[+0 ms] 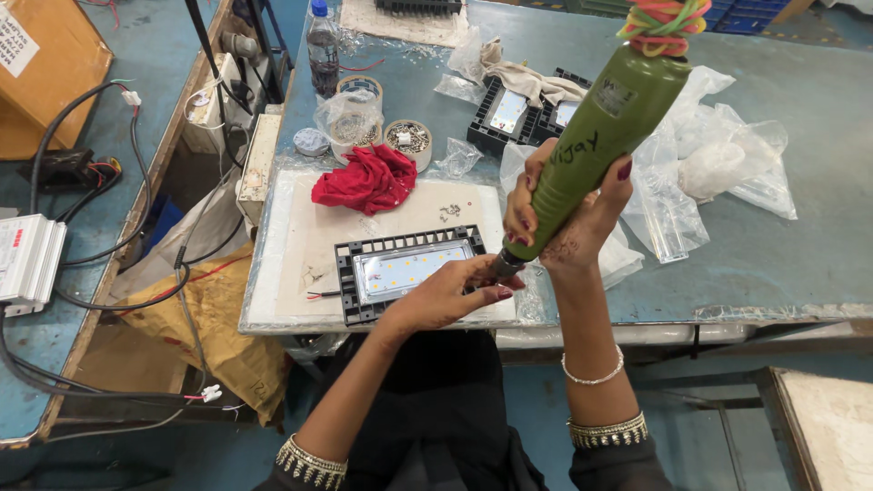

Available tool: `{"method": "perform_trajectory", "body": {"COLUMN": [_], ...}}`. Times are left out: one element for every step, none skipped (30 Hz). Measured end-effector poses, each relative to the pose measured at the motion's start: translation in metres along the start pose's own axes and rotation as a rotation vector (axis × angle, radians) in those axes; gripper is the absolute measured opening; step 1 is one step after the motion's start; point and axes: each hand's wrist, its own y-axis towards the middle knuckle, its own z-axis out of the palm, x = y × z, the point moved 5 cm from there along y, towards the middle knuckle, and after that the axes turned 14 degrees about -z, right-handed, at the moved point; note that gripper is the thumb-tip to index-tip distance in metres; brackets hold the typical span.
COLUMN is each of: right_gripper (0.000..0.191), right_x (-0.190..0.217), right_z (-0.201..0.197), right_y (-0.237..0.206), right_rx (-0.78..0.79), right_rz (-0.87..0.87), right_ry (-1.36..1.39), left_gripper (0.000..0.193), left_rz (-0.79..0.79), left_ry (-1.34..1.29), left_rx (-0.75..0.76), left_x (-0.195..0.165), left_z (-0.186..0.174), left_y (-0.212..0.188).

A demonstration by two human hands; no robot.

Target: The person places screws into a rectangular LED light fixture and uses a green power screwdriver to fasten them. The person then sets the completed unit aside and picks up another fixture to continue the process.

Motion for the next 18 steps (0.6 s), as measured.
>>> {"method": "perform_trajectory", "body": {"right_gripper": [0.085, 0.085, 0.085, 0.086, 0.086, 0.085, 0.085, 0.086, 0.086, 0.086, 0.086, 0.086, 0.087, 0.086, 0.085, 0.084, 0.083, 0.083], "right_x": [0.0, 0.001, 0.001, 0.002, 0.002, 0.002, 0.001, 0.0, -0.001, -0.003, -0.004, -0.006, -0.006, -0.007, -0.007, -0.007, -0.007, -0.007], "right_z": [0.003, 0.006, 0.009, 0.011, 0.014, 0.017, 0.019, 0.021, 0.023, 0.025, 0.025, 0.024, 0.024, 0.026, 0.029, 0.031, 0.033, 0.034], "right_y": [0.0, 0.0, 0.0, 0.0, 0.001, 0.001, 0.002, 0.002, 0.002, 0.002, 0.002, 0.001, 0.001, 0.0, -0.001, -0.002, -0.003, -0.004], "right_rx": [0.001, 0.004, 0.007, 0.01, 0.016, 0.023, 0.028, 0.032, 0.036, 0.04, 0.006, -0.027, -0.059, -0.045, -0.03, -0.016, -0.02, -0.023], "right_rz": [0.0, -0.002, -0.006, -0.009, -0.008, -0.006, -0.004, -0.001, 0.003, 0.008, -0.004, -0.017, -0.031, -0.038, -0.046, -0.053, -0.067, -0.079], "right_ry": [0.007, 0.007, 0.008, 0.009, 0.014, 0.019, 0.025, 0.041, 0.058, 0.075, 0.042, 0.008, -0.026, 0.013, 0.053, 0.092, 0.07, 0.048], "left_gripper": [0.043, 0.04, 0.04, 0.04, 0.04, 0.042, 0.046, 0.05, 0.047, 0.045, 0.044, 0.041, 0.039, 0.038, 0.037, 0.037, 0.036, 0.036], "left_rz": [0.003, 0.005, -0.002, -0.009, -0.016, 0.001, 0.016, 0.03, 0.036, 0.041, 0.047, 0.075, 0.103, 0.132, 0.16, 0.188, 0.216, 0.235], "left_ry": [0.018, 0.036, 0.068, 0.1, 0.133, 0.062, -0.009, -0.081, -0.006, 0.07, 0.145, 0.183, 0.223, 0.263, 0.283, 0.304, 0.323, 0.35], "left_rx": [-0.044, -0.087, -0.121, -0.155, -0.19, -0.159, -0.128, -0.097, -0.155, -0.214, -0.273, -0.325, -0.377, -0.428, -0.506, -0.583, -0.66, -0.756], "left_x": [-0.004, -0.009, -0.014, -0.018, -0.022, -0.027, -0.032, -0.036, -0.039, -0.042, -0.045, -0.047, -0.048, -0.049, -0.05, -0.05, -0.05, -0.05], "left_z": [0.003, 0.004, 0.005, 0.005, 0.005, 0.006, 0.006, 0.007, 0.005, 0.003, 0.002, 0.002, 0.003, 0.004, 0.005, 0.008, 0.012, 0.016], "left_y": [0.0, 0.0, -0.001, -0.004, -0.007, -0.01, -0.014, -0.017, -0.018, -0.019, -0.02, -0.022, -0.025, -0.028, -0.031, -0.033, -0.035, -0.037]}}
